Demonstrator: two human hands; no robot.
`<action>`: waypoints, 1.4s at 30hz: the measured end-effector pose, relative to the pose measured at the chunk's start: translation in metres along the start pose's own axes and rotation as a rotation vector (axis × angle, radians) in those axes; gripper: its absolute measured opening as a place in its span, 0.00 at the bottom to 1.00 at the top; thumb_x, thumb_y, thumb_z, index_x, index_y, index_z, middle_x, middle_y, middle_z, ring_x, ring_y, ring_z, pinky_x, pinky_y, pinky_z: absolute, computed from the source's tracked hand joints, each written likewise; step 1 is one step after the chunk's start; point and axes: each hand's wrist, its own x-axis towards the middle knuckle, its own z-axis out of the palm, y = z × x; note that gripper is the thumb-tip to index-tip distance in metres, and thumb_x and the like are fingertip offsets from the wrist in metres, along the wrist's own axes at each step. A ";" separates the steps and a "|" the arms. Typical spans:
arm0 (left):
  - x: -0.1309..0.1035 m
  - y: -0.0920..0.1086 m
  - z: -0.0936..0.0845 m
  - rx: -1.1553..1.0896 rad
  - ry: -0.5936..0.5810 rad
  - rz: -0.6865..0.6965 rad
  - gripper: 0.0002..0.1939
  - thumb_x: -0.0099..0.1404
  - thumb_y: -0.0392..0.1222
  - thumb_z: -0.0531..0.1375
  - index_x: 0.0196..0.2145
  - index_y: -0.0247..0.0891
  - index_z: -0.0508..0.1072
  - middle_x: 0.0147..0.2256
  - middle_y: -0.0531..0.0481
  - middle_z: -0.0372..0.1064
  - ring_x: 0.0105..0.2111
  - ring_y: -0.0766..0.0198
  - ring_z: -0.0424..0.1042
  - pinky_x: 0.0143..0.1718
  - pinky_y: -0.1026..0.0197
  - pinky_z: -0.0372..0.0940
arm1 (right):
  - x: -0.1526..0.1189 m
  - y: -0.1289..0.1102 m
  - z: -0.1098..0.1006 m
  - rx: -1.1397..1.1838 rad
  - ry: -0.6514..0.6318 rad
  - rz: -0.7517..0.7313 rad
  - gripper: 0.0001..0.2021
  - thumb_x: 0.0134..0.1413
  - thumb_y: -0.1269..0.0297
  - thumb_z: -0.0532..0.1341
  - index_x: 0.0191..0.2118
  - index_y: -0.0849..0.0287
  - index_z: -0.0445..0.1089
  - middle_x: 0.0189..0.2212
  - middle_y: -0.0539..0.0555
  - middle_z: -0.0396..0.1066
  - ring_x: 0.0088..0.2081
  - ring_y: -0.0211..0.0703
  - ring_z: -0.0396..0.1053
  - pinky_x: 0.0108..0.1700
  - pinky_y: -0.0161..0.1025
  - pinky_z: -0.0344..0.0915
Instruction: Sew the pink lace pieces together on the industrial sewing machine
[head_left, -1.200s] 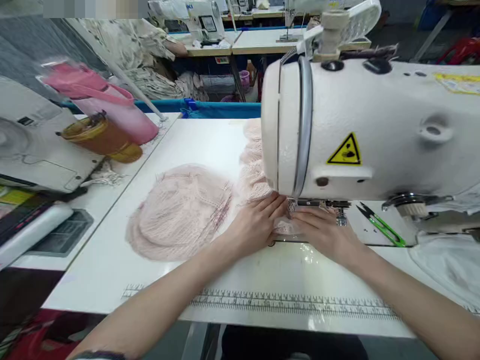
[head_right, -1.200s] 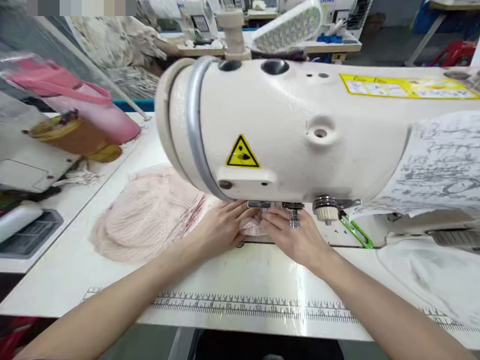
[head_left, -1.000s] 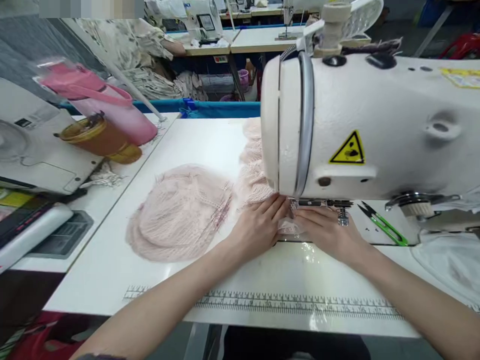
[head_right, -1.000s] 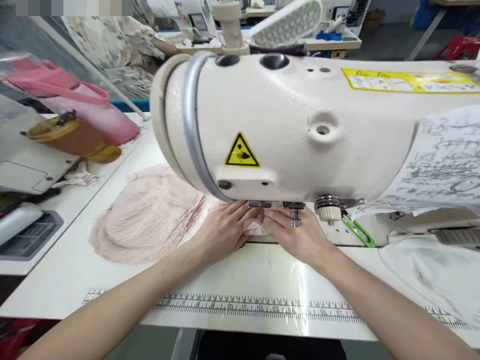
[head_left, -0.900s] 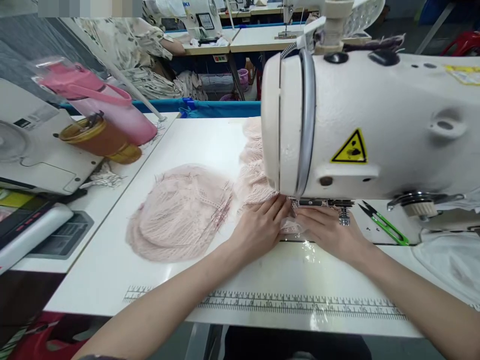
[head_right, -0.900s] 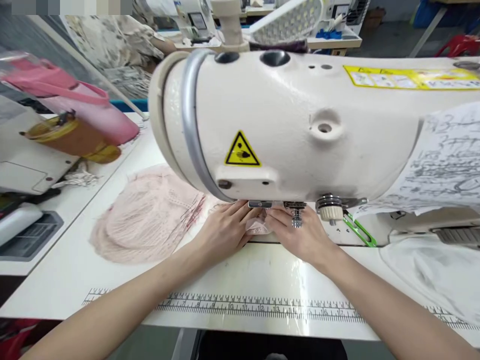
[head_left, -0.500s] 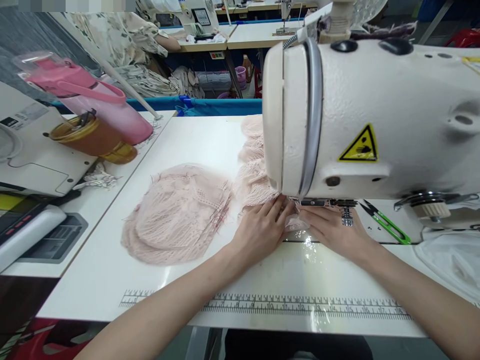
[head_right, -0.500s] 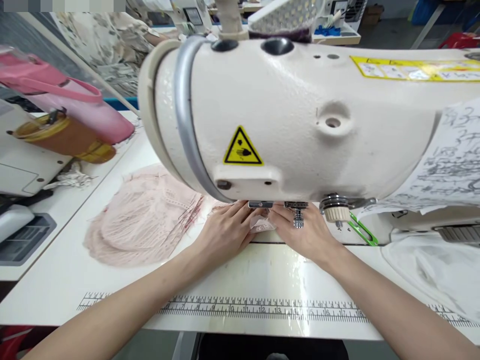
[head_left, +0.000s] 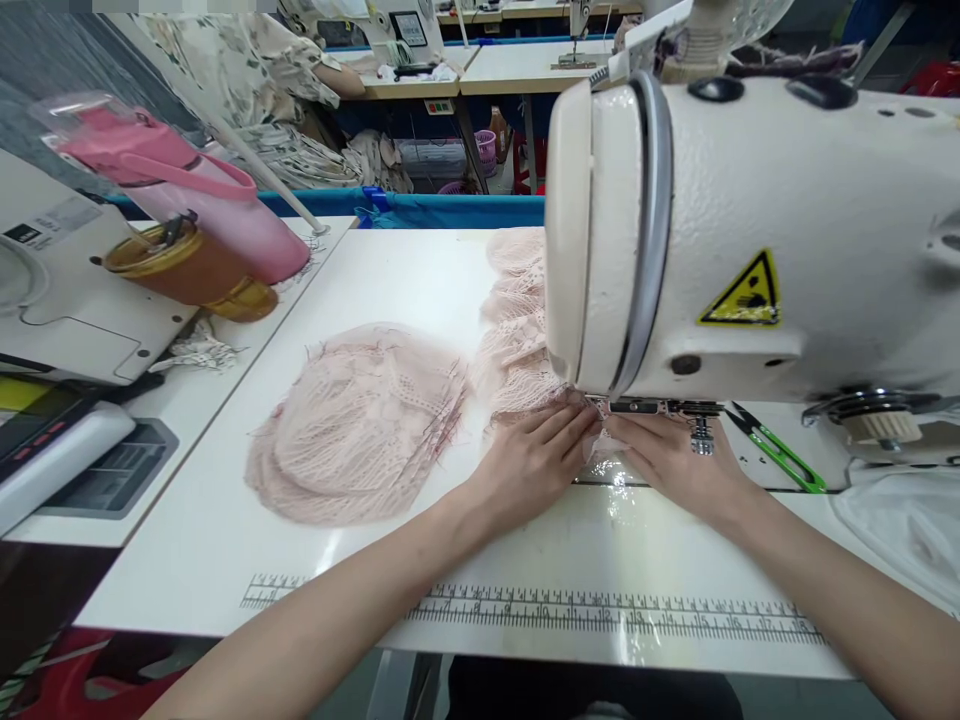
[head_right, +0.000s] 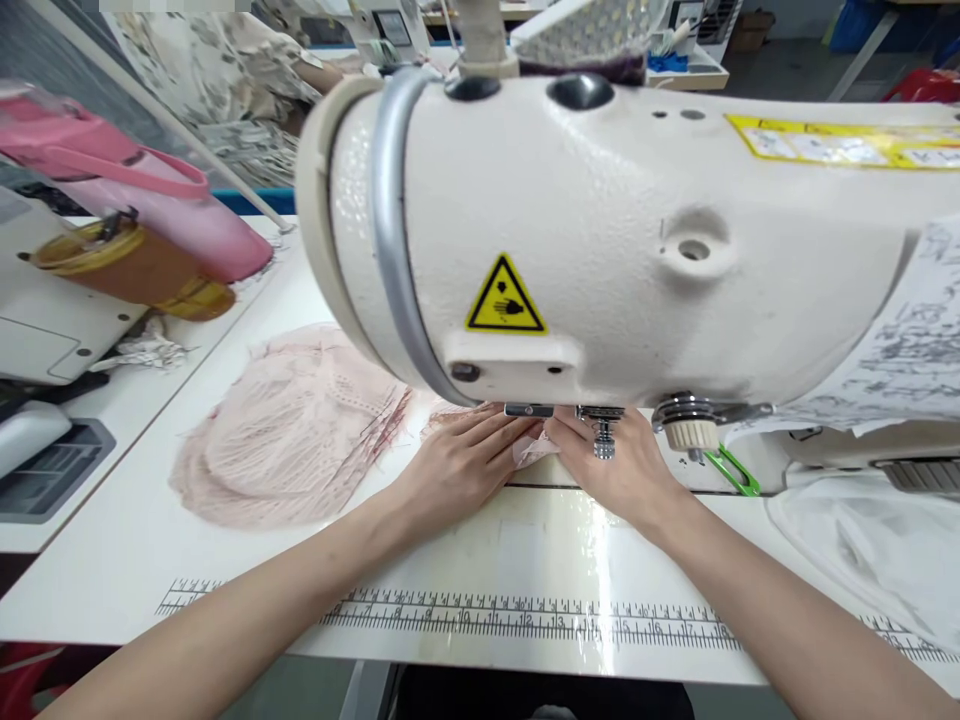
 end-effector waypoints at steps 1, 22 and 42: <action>-0.001 -0.001 0.000 -0.010 0.008 0.014 0.14 0.72 0.32 0.52 0.47 0.25 0.74 0.49 0.39 0.74 0.48 0.57 0.75 0.51 0.54 0.72 | 0.000 -0.001 0.000 -0.024 0.001 -0.015 0.11 0.63 0.69 0.55 0.41 0.52 0.76 0.33 0.51 0.77 0.32 0.41 0.69 0.38 0.39 0.62; -0.002 -0.014 -0.013 -0.109 -0.051 -0.048 0.11 0.69 0.36 0.54 0.43 0.34 0.74 0.44 0.46 0.77 0.45 0.59 0.75 0.47 0.56 0.68 | -0.003 -0.007 0.011 0.034 -0.046 -0.176 0.08 0.60 0.76 0.57 0.37 0.58 0.71 0.35 0.49 0.77 0.42 0.39 0.71 0.44 0.38 0.63; -0.004 -0.003 -0.016 -0.177 -0.091 -0.019 0.11 0.70 0.39 0.52 0.45 0.33 0.71 0.48 0.43 0.74 0.49 0.58 0.72 0.52 0.54 0.65 | -0.013 -0.004 -0.002 0.068 -0.027 -0.399 0.09 0.57 0.77 0.61 0.39 0.57 0.73 0.36 0.49 0.77 0.44 0.40 0.74 0.43 0.37 0.71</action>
